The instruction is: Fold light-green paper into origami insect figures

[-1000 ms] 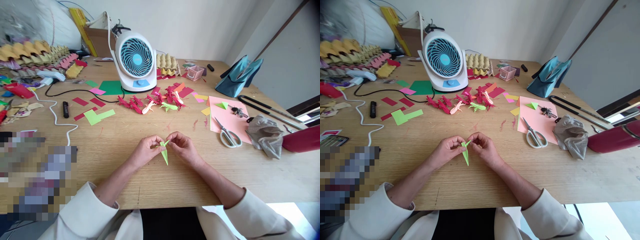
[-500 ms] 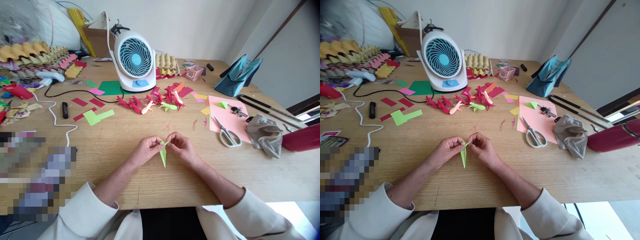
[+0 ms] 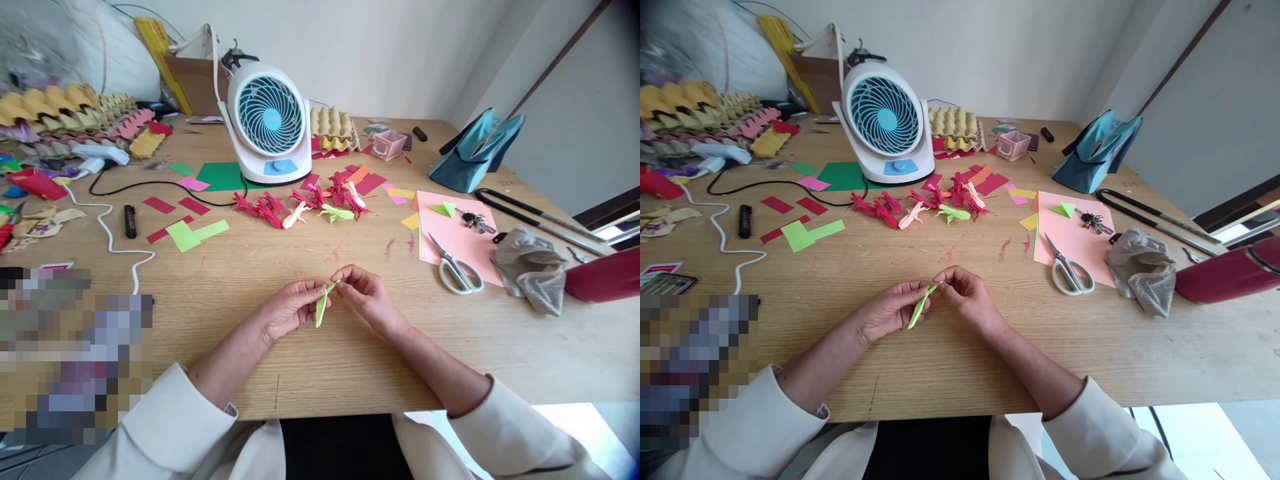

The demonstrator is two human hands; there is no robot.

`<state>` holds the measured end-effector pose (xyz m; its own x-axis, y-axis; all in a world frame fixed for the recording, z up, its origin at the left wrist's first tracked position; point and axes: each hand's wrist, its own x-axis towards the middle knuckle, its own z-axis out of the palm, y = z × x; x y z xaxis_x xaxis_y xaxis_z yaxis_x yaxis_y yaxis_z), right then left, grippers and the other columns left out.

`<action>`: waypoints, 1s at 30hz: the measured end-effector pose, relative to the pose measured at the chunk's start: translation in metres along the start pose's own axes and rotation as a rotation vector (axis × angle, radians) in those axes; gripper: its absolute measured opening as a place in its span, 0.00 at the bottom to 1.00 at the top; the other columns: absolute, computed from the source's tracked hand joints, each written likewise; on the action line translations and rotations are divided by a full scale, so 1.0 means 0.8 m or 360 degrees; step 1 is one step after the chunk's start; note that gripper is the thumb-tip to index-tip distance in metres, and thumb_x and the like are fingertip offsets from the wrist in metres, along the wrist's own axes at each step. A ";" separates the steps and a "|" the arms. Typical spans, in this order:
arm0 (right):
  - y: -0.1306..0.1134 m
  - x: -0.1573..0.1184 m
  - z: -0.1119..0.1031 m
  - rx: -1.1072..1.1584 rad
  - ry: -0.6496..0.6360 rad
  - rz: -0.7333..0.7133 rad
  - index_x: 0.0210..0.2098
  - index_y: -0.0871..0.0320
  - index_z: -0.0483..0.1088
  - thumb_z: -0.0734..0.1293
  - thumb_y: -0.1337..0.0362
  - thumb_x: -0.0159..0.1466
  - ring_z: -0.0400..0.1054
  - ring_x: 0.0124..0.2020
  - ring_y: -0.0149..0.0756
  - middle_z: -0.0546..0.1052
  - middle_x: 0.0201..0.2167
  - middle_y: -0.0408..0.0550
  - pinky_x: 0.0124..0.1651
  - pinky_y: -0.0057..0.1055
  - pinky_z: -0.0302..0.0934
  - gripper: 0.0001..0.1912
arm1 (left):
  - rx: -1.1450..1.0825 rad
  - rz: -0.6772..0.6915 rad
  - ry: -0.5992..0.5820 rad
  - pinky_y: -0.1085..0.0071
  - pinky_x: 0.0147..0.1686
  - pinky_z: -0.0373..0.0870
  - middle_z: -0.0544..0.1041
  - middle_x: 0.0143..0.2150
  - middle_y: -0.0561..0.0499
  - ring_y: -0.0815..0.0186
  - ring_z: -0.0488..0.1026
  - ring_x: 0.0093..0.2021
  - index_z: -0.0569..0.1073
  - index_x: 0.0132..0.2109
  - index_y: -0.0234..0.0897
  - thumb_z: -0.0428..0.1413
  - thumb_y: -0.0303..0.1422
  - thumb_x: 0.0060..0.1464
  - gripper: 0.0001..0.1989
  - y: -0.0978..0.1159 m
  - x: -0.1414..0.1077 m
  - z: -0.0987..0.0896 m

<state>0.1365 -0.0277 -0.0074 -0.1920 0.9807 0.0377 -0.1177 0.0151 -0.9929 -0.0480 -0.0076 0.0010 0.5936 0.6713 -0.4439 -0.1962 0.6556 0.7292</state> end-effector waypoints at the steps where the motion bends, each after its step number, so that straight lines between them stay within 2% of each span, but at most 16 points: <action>1: 0.000 0.000 0.000 0.0016 0.0004 0.0001 0.36 0.57 0.70 0.70 0.54 0.60 0.67 0.31 0.31 0.73 0.29 0.43 0.38 0.31 0.63 0.14 | -0.0028 -0.0017 -0.0015 0.77 0.23 0.62 0.74 0.26 0.52 0.74 0.68 0.23 0.76 0.39 0.34 0.70 0.37 0.43 0.17 0.000 0.000 -0.001; 4: 0.001 0.001 0.002 0.0038 0.0018 0.0020 0.37 0.58 0.69 0.72 0.54 0.58 0.67 0.30 0.30 0.72 0.28 0.42 0.35 0.29 0.62 0.15 | 0.0033 -0.0016 -0.0010 0.77 0.23 0.62 0.75 0.27 0.52 0.74 0.67 0.23 0.76 0.38 0.33 0.70 0.39 0.43 0.18 0.000 0.000 0.001; 6: 0.002 0.001 0.002 0.0056 0.0002 0.0063 0.36 0.57 0.69 0.72 0.55 0.58 0.67 0.29 0.30 0.72 0.28 0.41 0.34 0.29 0.62 0.15 | 0.0201 0.0080 0.0032 0.77 0.24 0.62 0.75 0.27 0.51 0.74 0.68 0.24 0.75 0.36 0.33 0.69 0.42 0.44 0.18 -0.001 0.000 0.004; 8: 0.003 0.002 0.003 0.0068 -0.0025 0.0106 0.34 0.57 0.68 0.72 0.56 0.58 0.66 0.27 0.29 0.71 0.26 0.40 0.33 0.29 0.61 0.13 | 0.0472 0.0312 0.0106 0.77 0.27 0.64 0.75 0.28 0.52 0.72 0.69 0.27 0.74 0.33 0.34 0.67 0.43 0.45 0.17 -0.002 0.000 0.008; 11: 0.004 0.002 0.002 0.0025 -0.0033 0.0109 0.32 0.58 0.67 0.71 0.58 0.58 0.64 0.25 0.27 0.70 0.25 0.39 0.31 0.27 0.59 0.11 | 0.0926 0.0688 0.0248 0.75 0.32 0.66 0.75 0.28 0.53 0.70 0.70 0.30 0.73 0.32 0.35 0.64 0.41 0.49 0.13 -0.003 0.001 0.011; 13: 0.004 0.002 0.002 -0.0055 -0.0020 0.0055 0.32 0.58 0.67 0.70 0.59 0.58 0.62 0.25 0.27 0.69 0.25 0.39 0.30 0.27 0.57 0.10 | 0.1099 0.0801 0.0317 0.75 0.33 0.66 0.75 0.29 0.53 0.69 0.71 0.30 0.74 0.33 0.34 0.62 0.38 0.51 0.10 -0.005 0.002 0.010; 20: 0.006 -0.002 0.002 -0.0418 0.0032 -0.0238 0.33 0.57 0.69 0.67 0.63 0.62 0.64 0.29 0.30 0.72 0.29 0.44 0.34 0.28 0.60 0.05 | 0.1169 0.0886 0.0323 0.74 0.33 0.64 0.76 0.29 0.53 0.69 0.70 0.30 0.76 0.33 0.34 0.59 0.37 0.53 0.10 -0.003 0.003 0.005; 30: 0.003 -0.008 0.004 -0.0376 0.0021 -0.0324 0.35 0.58 0.70 0.66 0.58 0.66 0.67 0.30 0.31 0.73 0.29 0.45 0.35 0.30 0.62 0.09 | 0.1254 0.0969 0.0330 0.75 0.32 0.64 0.75 0.29 0.53 0.70 0.69 0.29 0.75 0.32 0.33 0.58 0.36 0.55 0.09 0.001 -0.002 0.007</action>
<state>0.1342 -0.0343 -0.0093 -0.1750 0.9553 0.2385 0.0773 0.2548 -0.9639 -0.0448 -0.0099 0.0053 0.4028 0.9108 0.0904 0.1947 -0.1818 0.9639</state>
